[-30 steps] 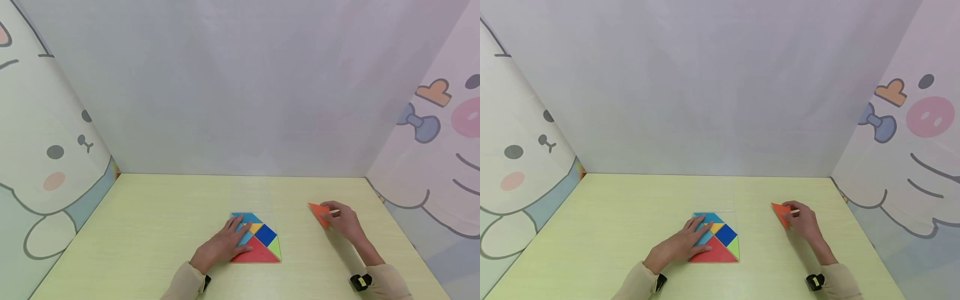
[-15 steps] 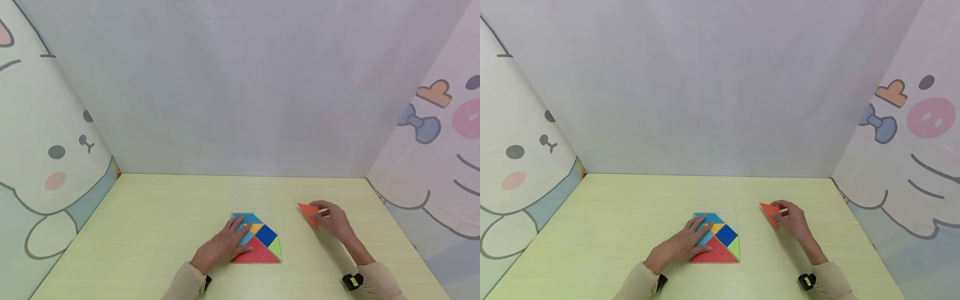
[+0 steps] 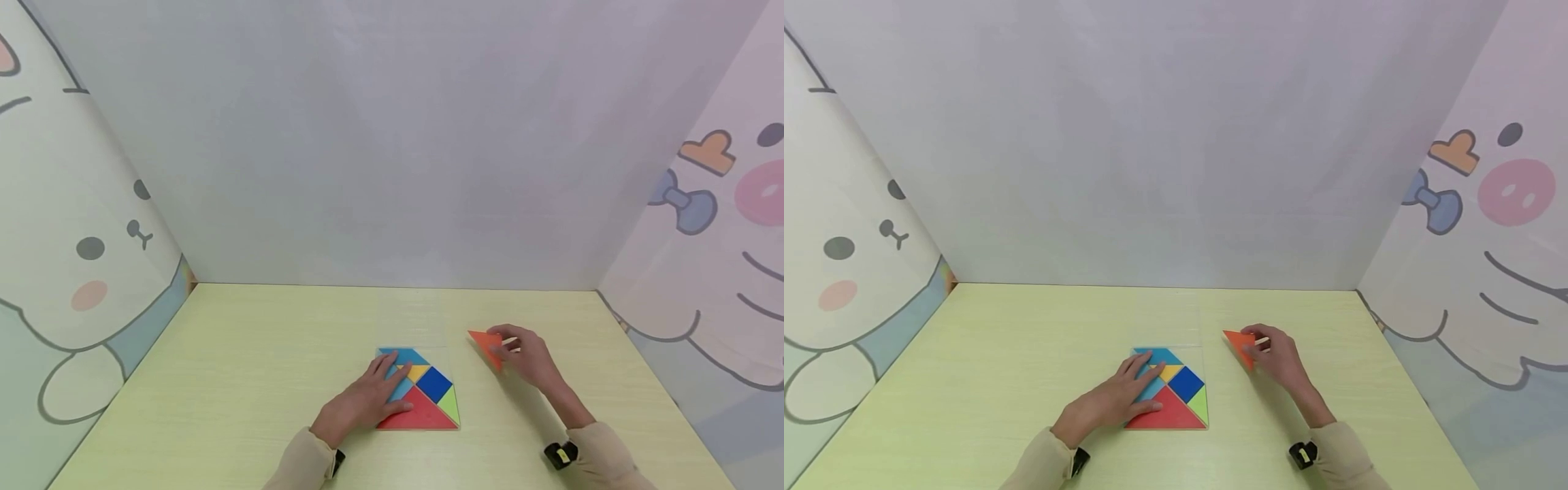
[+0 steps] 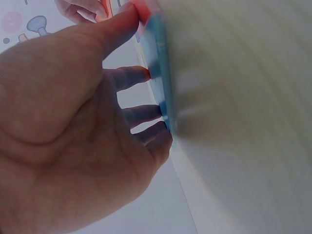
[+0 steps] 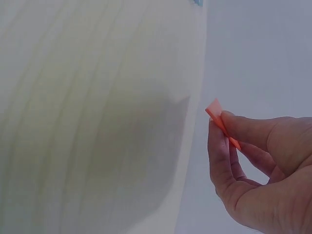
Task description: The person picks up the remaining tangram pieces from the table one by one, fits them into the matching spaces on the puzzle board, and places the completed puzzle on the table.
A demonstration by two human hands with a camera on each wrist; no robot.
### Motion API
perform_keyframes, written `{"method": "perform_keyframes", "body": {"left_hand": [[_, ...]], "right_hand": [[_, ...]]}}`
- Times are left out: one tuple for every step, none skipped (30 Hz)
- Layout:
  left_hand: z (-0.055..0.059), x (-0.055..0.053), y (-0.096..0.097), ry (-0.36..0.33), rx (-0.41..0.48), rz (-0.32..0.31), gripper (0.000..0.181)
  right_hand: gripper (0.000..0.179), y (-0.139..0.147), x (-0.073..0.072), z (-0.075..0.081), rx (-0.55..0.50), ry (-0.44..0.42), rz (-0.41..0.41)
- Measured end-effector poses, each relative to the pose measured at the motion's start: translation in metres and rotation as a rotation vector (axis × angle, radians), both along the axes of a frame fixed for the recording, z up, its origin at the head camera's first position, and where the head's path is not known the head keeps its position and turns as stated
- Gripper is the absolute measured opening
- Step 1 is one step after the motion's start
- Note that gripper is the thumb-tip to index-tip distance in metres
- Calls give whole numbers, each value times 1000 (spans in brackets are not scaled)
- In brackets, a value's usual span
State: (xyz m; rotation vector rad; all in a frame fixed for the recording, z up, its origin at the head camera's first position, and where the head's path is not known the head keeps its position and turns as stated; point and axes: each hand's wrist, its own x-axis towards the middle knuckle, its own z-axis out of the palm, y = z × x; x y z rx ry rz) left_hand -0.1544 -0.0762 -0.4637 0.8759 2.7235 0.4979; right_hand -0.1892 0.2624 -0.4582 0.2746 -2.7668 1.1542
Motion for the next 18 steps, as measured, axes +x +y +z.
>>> {"method": "perform_keyframes", "body": {"left_hand": [[0, 0, 0, 0, -1, 1, 72], [0, 0, 0, 0, -1, 1, 72], [0, 0, 0, -1, -2, 0, 72], [0, 0, 0, 0, -2, 0, 72], [-1, 0, 0, 0, -4, 0, 72], [-1, 0, -1, -1, -4, -1, 72], [-1, 0, -1, -1, -5, -2, 72], [-1, 0, -1, -2, -5, -3, 72], [0, 0, -1, -2, -7, -4, 72], [0, 0, -1, 0, -9, -5, 72], [0, 0, -1, 2, -11, -5, 72], [0, 0, -1, 2, -12, -6, 72], [0, 0, -1, 5, -15, -5, 72], [1, 0, -1, 8, -17, -4, 72], [1, 1, -1, 10, -19, -3, 72], [1, 0, 0, 12, -21, -3, 72], [1, 0, 0, 10, -20, -3, 72], [1, 0, 0, 7, -19, -3, 72]], "right_hand": [[29, -2, 0, 0, -1, -2, 1], [29, -4, -1, 0, -3, -4, 3], [29, -6, -1, 0, -2, -6, 3], [29, -8, -1, 0, -1, -10, 3], [29, -10, -2, 0, -2, -14, 4], [29, -12, -2, 0, -2, -16, 6], [29, -13, -2, 0, -2, -18, 6], [29, -15, -3, 0, -3, -16, 11], [29, -16, -3, 0, -5, -14, 14], [29, -18, -4, 0, -6, -11, 21], [29, -19, -4, 1, -9, -9, 26], [29, -21, -5, 0, -10, -7, 31], [29, -22, -5, 0, -11, -7, 36], [29, -24, -6, 0, -11, -8, 43], [29, -26, -6, 0, -11, -12, 47], [28, -27, -6, 0, -10, -16, 49], [28, -29, -6, 0, -9, -22, 50], [28, -31, -7, -1, -8, -29, 51]]}}
